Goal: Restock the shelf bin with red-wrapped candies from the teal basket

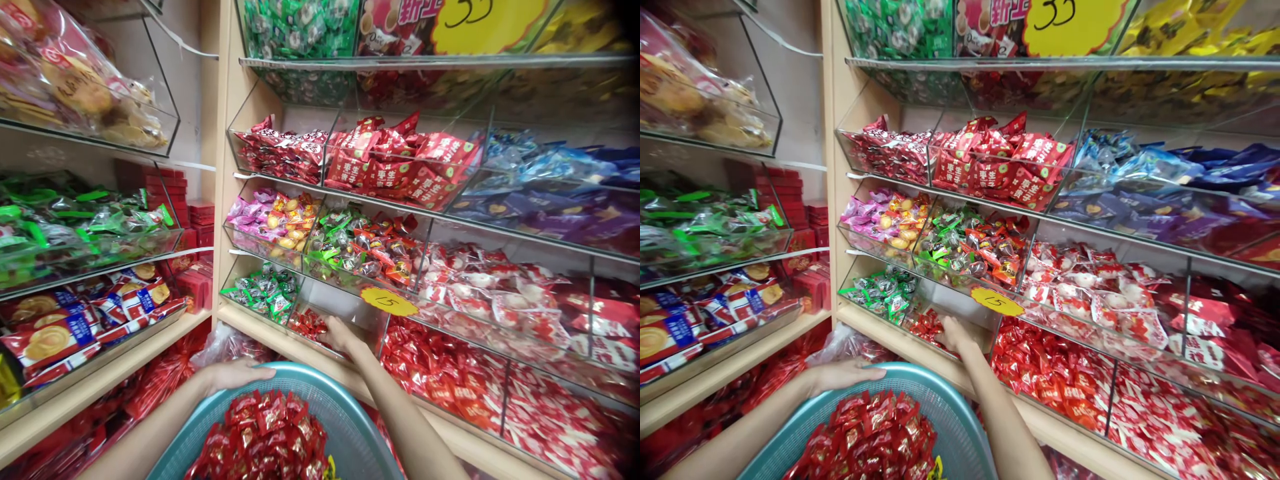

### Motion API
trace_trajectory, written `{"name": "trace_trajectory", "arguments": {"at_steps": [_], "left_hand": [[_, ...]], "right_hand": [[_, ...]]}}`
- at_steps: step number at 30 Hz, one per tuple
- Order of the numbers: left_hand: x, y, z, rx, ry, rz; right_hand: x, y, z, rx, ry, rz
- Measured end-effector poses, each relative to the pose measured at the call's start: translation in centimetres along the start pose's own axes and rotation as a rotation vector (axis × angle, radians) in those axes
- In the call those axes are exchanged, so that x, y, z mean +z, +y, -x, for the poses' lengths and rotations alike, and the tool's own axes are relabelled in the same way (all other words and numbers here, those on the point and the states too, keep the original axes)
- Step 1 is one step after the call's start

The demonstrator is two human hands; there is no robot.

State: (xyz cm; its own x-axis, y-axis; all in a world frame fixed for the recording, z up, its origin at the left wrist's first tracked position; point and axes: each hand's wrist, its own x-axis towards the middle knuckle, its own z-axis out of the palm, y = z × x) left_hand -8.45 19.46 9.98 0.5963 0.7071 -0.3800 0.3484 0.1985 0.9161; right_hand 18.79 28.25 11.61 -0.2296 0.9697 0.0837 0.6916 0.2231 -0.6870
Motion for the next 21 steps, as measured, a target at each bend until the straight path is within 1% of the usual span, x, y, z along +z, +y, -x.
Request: {"name": "trace_trajectory", "arguments": {"at_steps": [1,2,7,8,11,14,16,18,21], "left_hand": [[0.1,0.2,0.1,-0.002,0.0,0.002],[0.2,0.3,0.2,-0.002,0.004,0.003],[0.6,0.9,0.4,0.001,0.021,-0.011],[0.6,0.9,0.4,0.002,0.023,-0.009],[0.6,0.8,0.3,0.013,0.014,0.013],[0.5,0.5,0.3,0.018,0.016,0.027],[0.5,0.4,0.4,0.017,0.026,0.029],[0.4,0.3,0.3,0.02,0.021,0.029],[0.3,0.1,0.2,0.036,-0.007,0.061]], "right_hand": [[-0.2,0.1,0.2,0.0,0.015,-0.022],[-0.3,0.1,0.5,0.013,0.038,-0.099],[-0.5,-0.2,1.3,0.177,0.209,-0.844],[-0.5,-0.3,1.4,0.2,0.226,-0.932],[-0.5,-0.7,1.6,0.239,0.229,-1.068],[-0.9,-0.9,1.8,0.259,0.202,-1.145],[-1.2,-1.1,1.9,0.253,0.184,-1.138],[-1.4,-1.3,1.9,0.24,0.176,-1.081],[-1.1,-1.0,1.7,0.232,0.188,-0.907]]}}
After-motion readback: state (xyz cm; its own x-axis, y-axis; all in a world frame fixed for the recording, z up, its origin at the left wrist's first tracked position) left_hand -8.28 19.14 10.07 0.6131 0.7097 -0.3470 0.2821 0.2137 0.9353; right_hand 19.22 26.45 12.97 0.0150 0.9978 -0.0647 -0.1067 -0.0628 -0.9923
